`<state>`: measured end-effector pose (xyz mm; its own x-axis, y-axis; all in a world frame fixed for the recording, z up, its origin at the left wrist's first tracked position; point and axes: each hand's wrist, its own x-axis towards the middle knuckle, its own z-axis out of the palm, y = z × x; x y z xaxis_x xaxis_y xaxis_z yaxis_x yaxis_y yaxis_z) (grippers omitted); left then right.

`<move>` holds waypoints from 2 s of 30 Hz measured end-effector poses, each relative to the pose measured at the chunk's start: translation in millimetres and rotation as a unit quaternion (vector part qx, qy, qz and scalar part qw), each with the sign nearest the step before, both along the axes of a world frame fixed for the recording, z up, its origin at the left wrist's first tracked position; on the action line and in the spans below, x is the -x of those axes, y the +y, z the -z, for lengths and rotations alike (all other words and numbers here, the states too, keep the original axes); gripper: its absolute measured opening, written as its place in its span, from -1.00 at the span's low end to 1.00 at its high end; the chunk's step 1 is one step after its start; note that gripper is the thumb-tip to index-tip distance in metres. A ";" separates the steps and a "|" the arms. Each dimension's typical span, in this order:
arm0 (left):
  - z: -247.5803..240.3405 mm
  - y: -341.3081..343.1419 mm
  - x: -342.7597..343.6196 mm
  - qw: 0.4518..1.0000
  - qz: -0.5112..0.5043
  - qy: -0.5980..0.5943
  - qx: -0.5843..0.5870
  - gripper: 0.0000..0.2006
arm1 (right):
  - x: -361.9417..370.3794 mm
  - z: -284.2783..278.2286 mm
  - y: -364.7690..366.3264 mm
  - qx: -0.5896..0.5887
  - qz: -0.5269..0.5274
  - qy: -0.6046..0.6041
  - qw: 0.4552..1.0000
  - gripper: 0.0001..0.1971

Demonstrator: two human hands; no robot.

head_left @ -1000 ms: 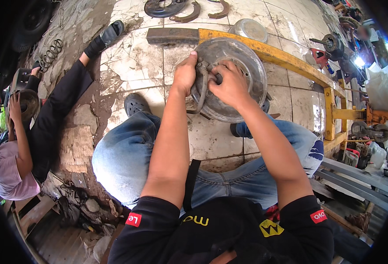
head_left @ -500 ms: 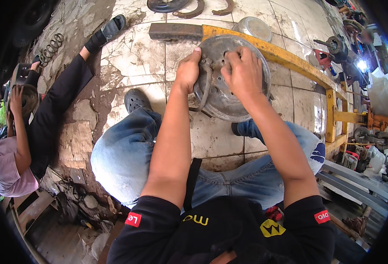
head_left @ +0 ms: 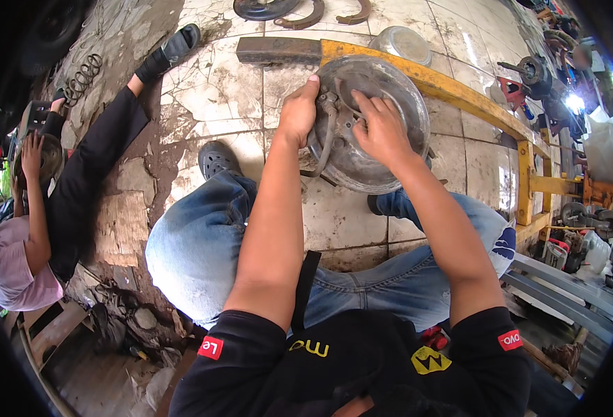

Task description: The person sits on the floor and scrubs the surface of a brake drum with a wire brush. They rotate the drum to clean different sections.

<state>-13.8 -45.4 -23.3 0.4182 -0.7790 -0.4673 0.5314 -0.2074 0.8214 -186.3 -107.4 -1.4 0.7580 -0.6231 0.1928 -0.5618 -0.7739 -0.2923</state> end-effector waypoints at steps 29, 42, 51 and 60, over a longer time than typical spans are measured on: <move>-15.2 9.8 1.4 0.995 0.001 -0.083 -0.060 -0.39 | -4.8 -16.1 48.7 0.089 -0.056 0.167 0.980 -0.48; -2.2 3.4 -1.6 0.995 0.013 -0.066 -0.070 -0.40 | -8.3 -14.1 38.0 0.086 -0.038 0.130 0.987 -0.49; -4.9 7.8 -1.3 0.993 -0.003 -0.094 -0.073 -0.41 | -8.1 -17.6 43.1 0.100 -0.042 0.123 0.986 -0.51; 0.1 8.7 2.8 0.995 -0.018 -0.079 -0.051 -0.40 | -4.2 -15.0 44.3 0.091 -0.054 0.126 0.986 -0.52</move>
<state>-16.6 -36.7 -23.3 0.5193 -0.7140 -0.4696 0.4060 -0.2774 0.8707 -182.0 -63.0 13.6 0.8560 -0.5087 0.0916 -0.5105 -0.8599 -0.0047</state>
